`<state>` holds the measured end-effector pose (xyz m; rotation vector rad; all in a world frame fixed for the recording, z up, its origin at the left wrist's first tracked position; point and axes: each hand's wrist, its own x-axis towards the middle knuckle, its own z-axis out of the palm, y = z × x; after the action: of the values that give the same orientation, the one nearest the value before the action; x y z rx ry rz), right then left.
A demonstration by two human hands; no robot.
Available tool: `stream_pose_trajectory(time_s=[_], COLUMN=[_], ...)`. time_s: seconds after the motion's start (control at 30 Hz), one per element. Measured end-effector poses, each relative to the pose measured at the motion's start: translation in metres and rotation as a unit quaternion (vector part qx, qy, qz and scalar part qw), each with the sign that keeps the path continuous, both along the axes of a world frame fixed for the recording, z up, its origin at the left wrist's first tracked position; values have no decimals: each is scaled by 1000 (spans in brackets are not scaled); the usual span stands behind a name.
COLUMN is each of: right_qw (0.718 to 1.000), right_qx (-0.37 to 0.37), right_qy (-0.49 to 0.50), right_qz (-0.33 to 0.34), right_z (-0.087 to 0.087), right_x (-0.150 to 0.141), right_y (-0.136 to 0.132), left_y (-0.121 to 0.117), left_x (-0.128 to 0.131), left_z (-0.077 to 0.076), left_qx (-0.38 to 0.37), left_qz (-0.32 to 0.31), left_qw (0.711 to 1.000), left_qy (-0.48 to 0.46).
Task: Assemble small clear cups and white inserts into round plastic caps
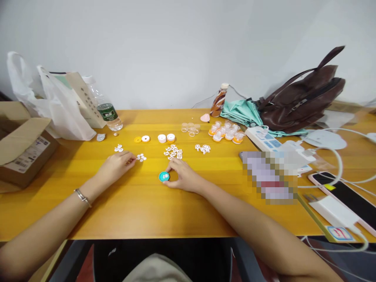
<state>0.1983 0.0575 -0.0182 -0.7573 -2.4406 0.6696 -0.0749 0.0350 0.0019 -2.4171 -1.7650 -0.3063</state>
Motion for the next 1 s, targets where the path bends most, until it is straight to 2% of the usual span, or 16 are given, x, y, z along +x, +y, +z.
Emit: stream_pose_trajectory(time_s=[0.17,0.3,0.37,0.43,0.53,0.6,0.8,1.0], right_qw=[1000,1000,1000,1000,1000,1000,1000,999], right_qx=[-3,-5,-7,-9,-9,-8,-3,-8], right_qy=[-7,-8,-8,-6,-3,-1,-3,-15], right_qz=[4,4,4,7,10,12,28,35], right_z=[0,1,1,1,-1,-2,-3,-2], right_x=[0,0,0,0,0,0,-2,-3], right_y=[0,-1,-1,0,0,0,0,-3], left_y=[0,-2,-6,-12,-24,-29,-30,-32], left_x=[9,8,12,22,43,54,59,61], left_z=[3,1,-1,-2,-4,-5,-7,-5], left_qx=[-27,-14,1,-14,-88,-122,-143,-141], left_qz=[10,-4,-34,-90,-178,-201,-214,-210], left_qw=[1000,999,994,981,951,935,922,929], left_qy=[9,-44,-104,-172,-238,-265,-290,-271])
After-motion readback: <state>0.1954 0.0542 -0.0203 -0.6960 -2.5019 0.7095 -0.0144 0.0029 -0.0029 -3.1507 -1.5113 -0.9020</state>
